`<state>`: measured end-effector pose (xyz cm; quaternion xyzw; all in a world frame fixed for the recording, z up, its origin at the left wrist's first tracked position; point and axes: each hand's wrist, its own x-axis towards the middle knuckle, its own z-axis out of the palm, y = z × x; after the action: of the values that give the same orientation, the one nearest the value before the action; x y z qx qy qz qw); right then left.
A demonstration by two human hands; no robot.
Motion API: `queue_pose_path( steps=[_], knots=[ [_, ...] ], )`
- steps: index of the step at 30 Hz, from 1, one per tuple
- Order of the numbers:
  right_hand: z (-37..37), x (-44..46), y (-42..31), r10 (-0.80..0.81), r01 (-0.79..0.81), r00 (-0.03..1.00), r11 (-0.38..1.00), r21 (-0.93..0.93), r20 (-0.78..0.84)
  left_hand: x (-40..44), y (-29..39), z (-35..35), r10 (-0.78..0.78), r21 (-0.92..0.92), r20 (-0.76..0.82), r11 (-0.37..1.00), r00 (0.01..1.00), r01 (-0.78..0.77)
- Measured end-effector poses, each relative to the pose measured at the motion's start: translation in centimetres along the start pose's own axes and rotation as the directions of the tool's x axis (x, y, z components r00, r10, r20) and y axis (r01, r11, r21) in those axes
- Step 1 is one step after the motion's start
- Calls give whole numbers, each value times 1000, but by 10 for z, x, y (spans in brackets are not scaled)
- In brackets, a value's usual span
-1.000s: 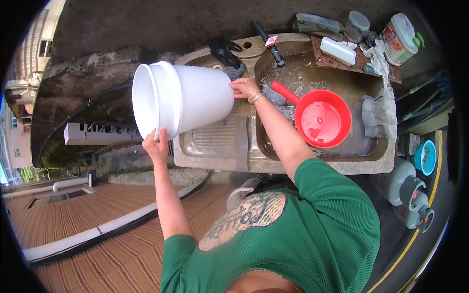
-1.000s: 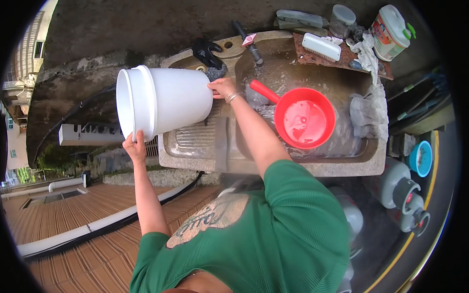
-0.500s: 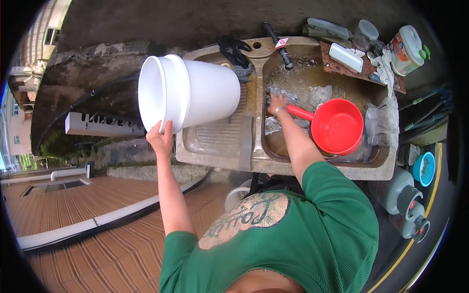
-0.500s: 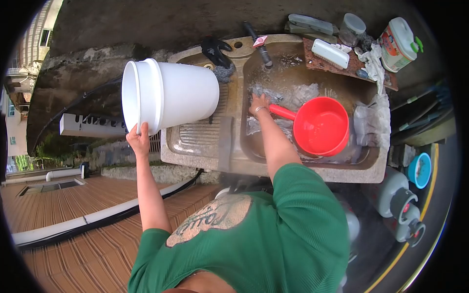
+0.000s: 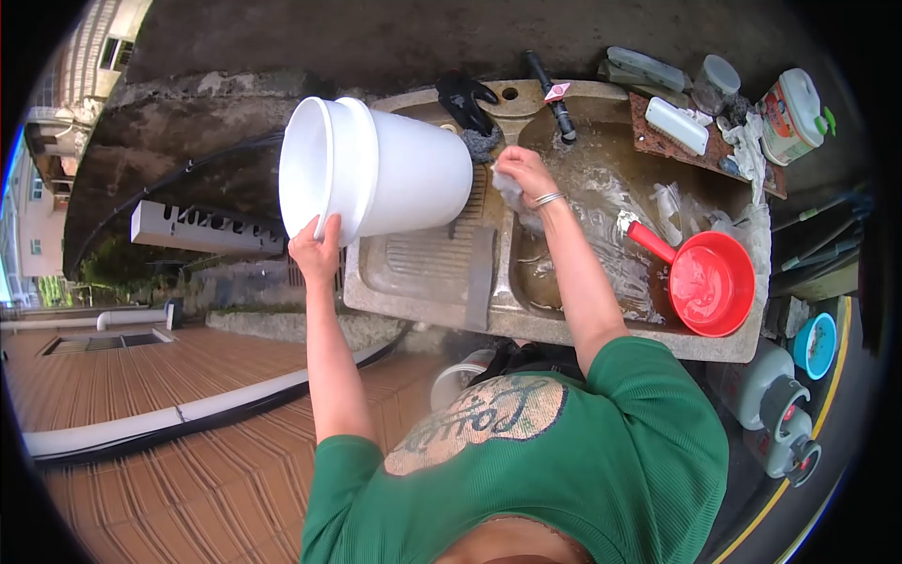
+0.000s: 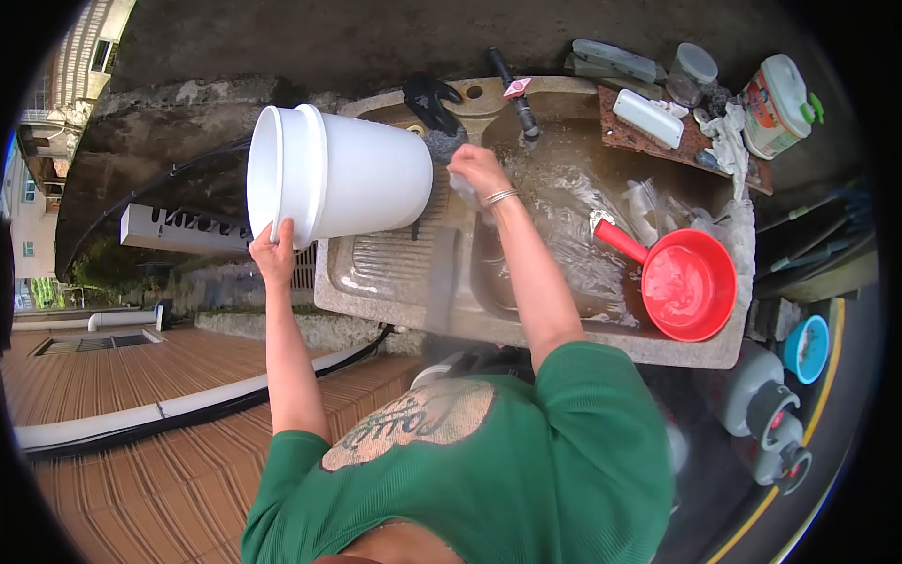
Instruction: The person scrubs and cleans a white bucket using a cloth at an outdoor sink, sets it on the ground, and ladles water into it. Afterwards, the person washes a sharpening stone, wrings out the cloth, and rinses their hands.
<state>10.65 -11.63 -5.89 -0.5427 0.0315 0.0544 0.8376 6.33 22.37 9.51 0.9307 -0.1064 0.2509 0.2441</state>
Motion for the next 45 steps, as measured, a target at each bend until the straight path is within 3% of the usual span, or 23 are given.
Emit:
queue_pose_path(
  steps=[2,4,6,8,9,10,12,15,17,21,24,25,28,33,35,36,38,40,41,42,44,45],
  knots=[
    [45,3,-52,-193,150,962,965,216,194,6,7,0,13,11,16,1000,1000,-13],
    [85,1,-106,-327,160,896,869,469,301,12,11,2,52,42,32,998,998,-53],
    [117,3,-144,-418,176,870,757,629,260,17,3,7,39,42,13,998,999,-40],
    [130,51,-125,-645,606,764,734,307,33,16,1,8,17,26,2,1000,1000,-17],
    [131,69,-106,-645,646,764,761,-63,39,17,2,7,7,6,-4,1000,1000,-7],
    [137,95,-70,-665,643,747,719,-266,8,18,3,7,-4,-14,-9,1000,1000,4],
    [135,134,11,-767,685,631,484,-545,112,15,-4,5,-22,-61,-40,998,999,19],
    [161,77,-2,-635,538,769,707,-459,-77,22,-2,6,-71,-69,-50,995,996,67],
    [183,26,-19,-714,568,693,623,-537,-96,23,-4,4,-114,-7,3,993,993,114],
    [203,-21,5,-805,586,591,474,-657,-54,23,9,8,-102,-77,-59,992,993,98],
    [187,-25,54,-734,694,577,209,-689,359,20,4,4,-168,-82,-36,983,985,165],
    [182,-23,63,-771,695,440,-31,-718,459,19,0,4,-175,-77,-40,982,984,172],
    [165,-9,69,-769,704,297,-224,-674,566,20,1,7,-136,-49,-51,990,989,134],
    [172,0,29,-903,754,403,234,-614,151,18,17,5,5,-45,-40,999,999,-7],
    [171,22,-10,-856,686,512,462,-563,-78,15,7,5,6,-30,-33,1000,999,-7],
    [167,40,-24,-723,631,672,673,-387,-161,13,2,5,4,-21,-29,1000,1000,-4],
    [142,88,-29,-586,497,805,751,-435,-91,10,-3,3,8,-34,-30,999,1000,-9],
    [108,136,-2,-376,384,922,867,-318,88,8,0,0,-8,-61,-27,998,1000,6],
    [90,150,12,-353,393,918,870,-298,181,10,2,-1,-41,-51,-13,998,999,41],
    [72,171,40,-442,498,867,746,-443,231,12,3,1,-48,-42,-35,998,998,47],
    [68,153,49,-278,263,960,921,-287,-14,20,7,5,-55,-23,-79,998,995,53],
    [71,138,52,-298,250,949,911,-329,-103,24,10,8,-54,9,-83,998,995,55]
  ],
)
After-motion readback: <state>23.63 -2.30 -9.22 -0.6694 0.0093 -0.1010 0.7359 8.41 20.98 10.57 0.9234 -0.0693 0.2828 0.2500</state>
